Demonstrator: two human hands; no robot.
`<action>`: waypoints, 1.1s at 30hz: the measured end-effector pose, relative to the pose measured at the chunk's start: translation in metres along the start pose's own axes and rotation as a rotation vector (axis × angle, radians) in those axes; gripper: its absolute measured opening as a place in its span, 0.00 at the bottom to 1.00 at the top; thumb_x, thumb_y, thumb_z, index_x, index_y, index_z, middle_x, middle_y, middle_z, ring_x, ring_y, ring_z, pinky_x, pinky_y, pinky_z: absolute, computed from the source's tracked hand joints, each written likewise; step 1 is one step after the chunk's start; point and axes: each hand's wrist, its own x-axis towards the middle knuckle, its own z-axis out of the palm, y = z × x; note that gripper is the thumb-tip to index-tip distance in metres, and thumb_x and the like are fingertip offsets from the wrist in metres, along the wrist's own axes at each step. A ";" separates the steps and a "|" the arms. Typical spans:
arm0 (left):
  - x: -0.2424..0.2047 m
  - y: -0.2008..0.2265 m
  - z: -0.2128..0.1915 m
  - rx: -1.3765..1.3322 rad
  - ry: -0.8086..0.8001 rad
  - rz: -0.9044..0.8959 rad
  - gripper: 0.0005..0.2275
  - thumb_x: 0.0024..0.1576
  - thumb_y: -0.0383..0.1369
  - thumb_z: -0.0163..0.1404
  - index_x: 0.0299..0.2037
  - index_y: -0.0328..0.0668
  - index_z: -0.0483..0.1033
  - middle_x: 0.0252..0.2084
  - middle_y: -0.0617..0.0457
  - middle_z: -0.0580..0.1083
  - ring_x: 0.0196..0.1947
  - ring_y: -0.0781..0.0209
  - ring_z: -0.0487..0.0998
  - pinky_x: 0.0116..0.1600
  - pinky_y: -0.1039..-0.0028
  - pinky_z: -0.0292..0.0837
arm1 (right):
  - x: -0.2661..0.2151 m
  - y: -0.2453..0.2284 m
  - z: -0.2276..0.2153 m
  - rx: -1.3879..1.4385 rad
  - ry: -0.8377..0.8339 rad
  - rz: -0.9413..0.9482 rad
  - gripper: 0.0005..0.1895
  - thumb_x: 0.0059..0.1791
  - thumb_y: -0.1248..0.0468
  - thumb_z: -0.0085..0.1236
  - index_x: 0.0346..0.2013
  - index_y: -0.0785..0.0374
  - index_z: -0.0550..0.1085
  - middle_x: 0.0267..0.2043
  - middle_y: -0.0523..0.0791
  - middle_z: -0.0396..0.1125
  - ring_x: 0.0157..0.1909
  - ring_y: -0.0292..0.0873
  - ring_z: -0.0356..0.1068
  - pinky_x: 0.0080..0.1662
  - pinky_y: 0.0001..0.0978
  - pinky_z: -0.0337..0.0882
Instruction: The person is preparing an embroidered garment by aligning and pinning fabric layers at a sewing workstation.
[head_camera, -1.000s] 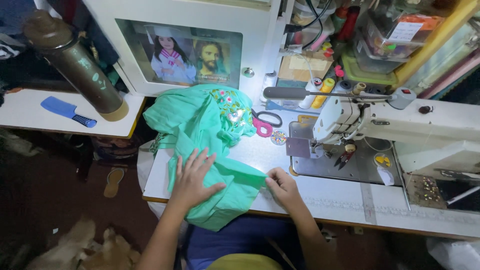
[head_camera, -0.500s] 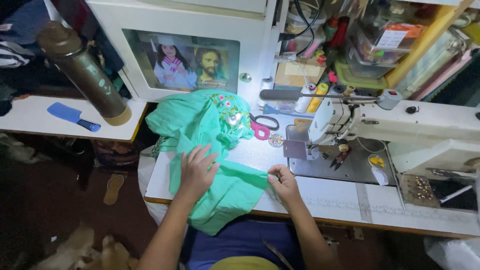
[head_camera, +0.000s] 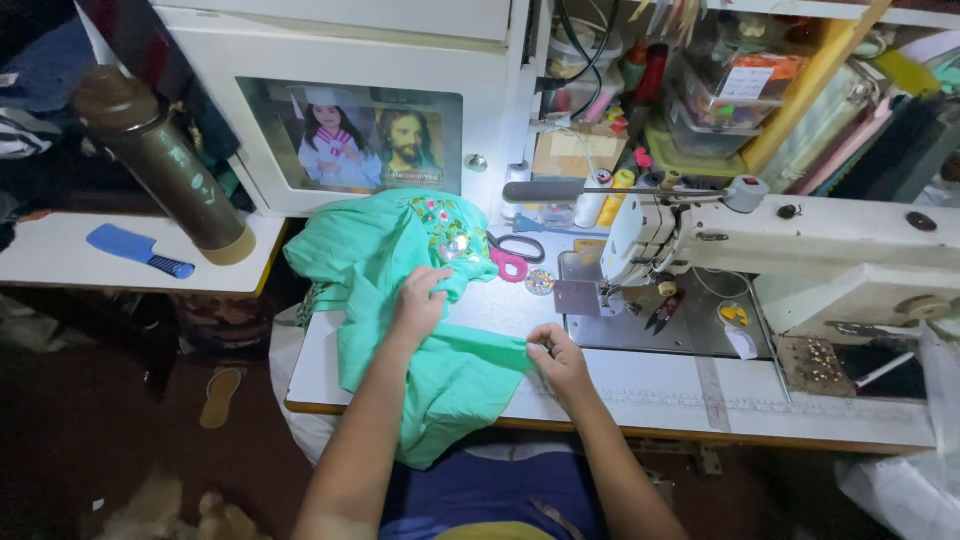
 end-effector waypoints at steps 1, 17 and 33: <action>0.001 0.009 -0.005 0.000 -0.005 0.003 0.20 0.49 0.24 0.55 0.52 0.55 0.82 0.46 0.59 0.77 0.53 0.59 0.78 0.62 0.66 0.70 | 0.001 0.001 0.000 0.002 0.005 0.000 0.06 0.51 0.66 0.59 0.41 0.62 0.77 0.27 0.42 0.69 0.33 0.35 0.65 0.40 0.30 0.69; 0.001 0.051 -0.030 -0.238 -0.069 -0.168 0.21 0.48 0.19 0.51 0.53 0.43 0.82 0.49 0.46 0.78 0.58 0.46 0.76 0.66 0.57 0.67 | 0.007 0.009 0.001 0.172 0.095 0.036 0.11 0.46 0.75 0.58 0.43 0.65 0.74 0.32 0.42 0.67 0.35 0.33 0.64 0.40 0.25 0.66; -0.010 0.081 -0.041 0.072 0.065 0.229 0.14 0.52 0.27 0.60 0.49 0.41 0.81 0.39 0.49 0.78 0.46 0.48 0.78 0.55 0.59 0.74 | 0.003 0.006 -0.005 0.293 0.129 0.075 0.15 0.44 0.78 0.57 0.44 0.68 0.71 0.35 0.48 0.70 0.37 0.37 0.66 0.41 0.28 0.67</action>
